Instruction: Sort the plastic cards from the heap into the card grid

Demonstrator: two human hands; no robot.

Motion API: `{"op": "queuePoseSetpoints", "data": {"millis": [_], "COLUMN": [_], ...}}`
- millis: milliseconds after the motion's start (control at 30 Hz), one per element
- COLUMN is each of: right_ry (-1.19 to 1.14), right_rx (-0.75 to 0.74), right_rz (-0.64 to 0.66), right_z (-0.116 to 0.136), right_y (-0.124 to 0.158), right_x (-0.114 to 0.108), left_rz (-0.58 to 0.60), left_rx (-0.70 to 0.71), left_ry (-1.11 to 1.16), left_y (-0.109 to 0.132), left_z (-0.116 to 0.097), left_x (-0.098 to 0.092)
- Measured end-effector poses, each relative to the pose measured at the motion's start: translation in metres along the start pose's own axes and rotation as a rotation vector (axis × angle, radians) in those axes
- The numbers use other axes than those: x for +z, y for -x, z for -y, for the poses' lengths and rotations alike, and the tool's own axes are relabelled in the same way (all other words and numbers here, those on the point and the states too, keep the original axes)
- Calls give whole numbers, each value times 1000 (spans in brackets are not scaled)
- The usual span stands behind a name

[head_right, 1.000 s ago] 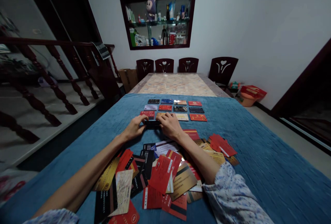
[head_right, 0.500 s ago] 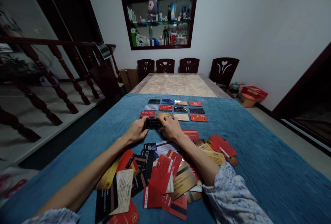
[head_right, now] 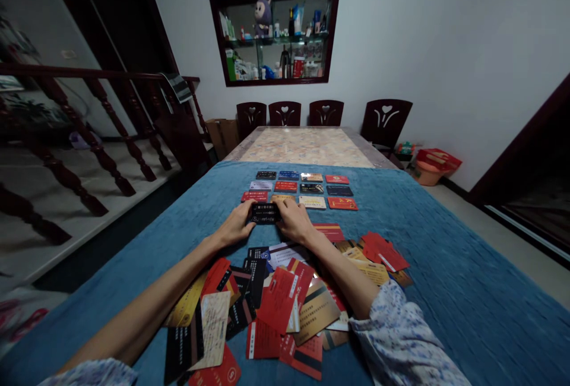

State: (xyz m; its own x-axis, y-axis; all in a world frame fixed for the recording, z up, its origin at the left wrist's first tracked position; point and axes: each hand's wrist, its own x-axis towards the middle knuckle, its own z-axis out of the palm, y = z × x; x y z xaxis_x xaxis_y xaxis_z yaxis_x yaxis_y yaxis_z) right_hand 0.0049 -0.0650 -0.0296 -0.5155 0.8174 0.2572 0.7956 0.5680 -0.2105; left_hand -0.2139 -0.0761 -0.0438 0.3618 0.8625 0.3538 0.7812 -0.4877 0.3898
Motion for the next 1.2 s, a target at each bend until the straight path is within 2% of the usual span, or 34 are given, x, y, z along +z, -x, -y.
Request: {"op": "queuePoseSetpoints", "data": {"millis": [233,500,800,1200], "right_ry": [-13,85,80,11], "right_rx": [-33,-50,-48,-101], "right_rz": [-24,-36,14,47], "right_z": [-6,-7,-7,-16], "right_y": [-1,-2,-4,-20], "right_x": [0,-5,-13,-21], "left_rz": [0,-12,5,52], "left_rx": [1,68,67,29], "left_ry": [50,24,19,55], "left_y": [0,-1,-4,-14], "left_z": [0,0,0,-2], "left_x": [-3,-9,-11,-27]}}
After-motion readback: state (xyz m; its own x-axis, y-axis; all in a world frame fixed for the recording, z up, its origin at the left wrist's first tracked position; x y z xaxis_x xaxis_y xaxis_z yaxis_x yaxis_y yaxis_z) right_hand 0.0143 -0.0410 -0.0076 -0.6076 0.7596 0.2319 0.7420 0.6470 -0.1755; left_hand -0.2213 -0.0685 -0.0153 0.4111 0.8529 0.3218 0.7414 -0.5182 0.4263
